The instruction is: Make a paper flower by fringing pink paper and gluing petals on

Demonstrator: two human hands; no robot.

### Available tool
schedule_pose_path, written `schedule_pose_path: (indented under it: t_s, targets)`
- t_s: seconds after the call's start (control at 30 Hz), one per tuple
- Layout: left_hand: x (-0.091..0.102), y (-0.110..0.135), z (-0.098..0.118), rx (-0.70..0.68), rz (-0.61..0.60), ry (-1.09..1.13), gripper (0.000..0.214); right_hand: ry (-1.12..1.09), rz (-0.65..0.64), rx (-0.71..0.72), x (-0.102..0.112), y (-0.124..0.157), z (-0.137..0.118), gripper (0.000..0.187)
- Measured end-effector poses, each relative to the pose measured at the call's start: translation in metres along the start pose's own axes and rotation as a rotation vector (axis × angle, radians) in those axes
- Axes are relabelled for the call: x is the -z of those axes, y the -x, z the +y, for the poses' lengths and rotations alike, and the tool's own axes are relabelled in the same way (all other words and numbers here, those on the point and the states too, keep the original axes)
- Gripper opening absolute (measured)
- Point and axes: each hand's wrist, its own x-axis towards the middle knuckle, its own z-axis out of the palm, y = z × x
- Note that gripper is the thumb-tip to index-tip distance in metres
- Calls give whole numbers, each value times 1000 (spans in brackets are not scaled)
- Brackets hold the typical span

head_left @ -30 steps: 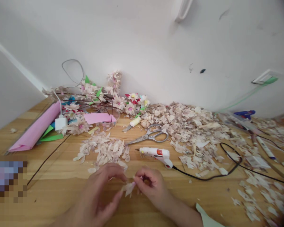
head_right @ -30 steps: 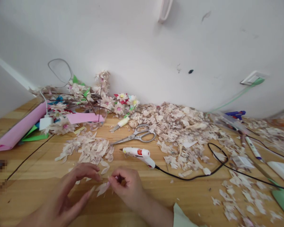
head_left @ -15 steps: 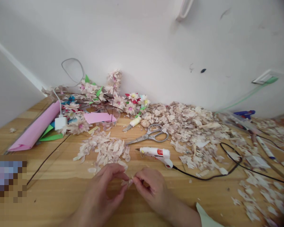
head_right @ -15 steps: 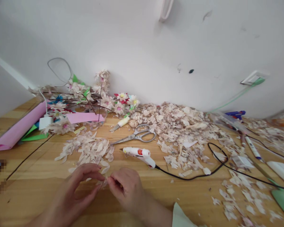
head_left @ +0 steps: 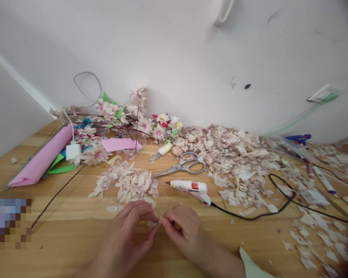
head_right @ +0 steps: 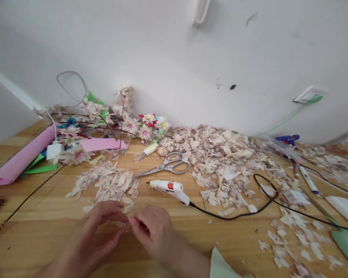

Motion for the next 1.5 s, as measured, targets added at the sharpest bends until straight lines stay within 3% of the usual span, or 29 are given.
schedule_pose_path:
  t_s: [0.47,0.87,1.13,1.23,1.33,1.4,1.5]
  targets:
    - [-5,-3,3,-84,99,-115,31,-30,10,-35,-2,1,-1,30]
    - [-7,-2,1,-34,72,-115,32,-49,6,-59,0,-1,-3,31]
    - [0,0,6,55,26,7,41,-124,5,-100,-1,-1,-2,27]
    - [7,-1,0,120,55,114,35,-312,-28,-240,-6,0,2,23]
    - [13,-5,-13,231,189,192,24,-544,-116,-423,-12,2,7,22]
    - [16,-8,-22,291,256,217,20,-524,-150,-435,-15,2,9,21]
    - [21,-11,-29,333,275,195,18,-297,-129,-309,-14,0,10,17]
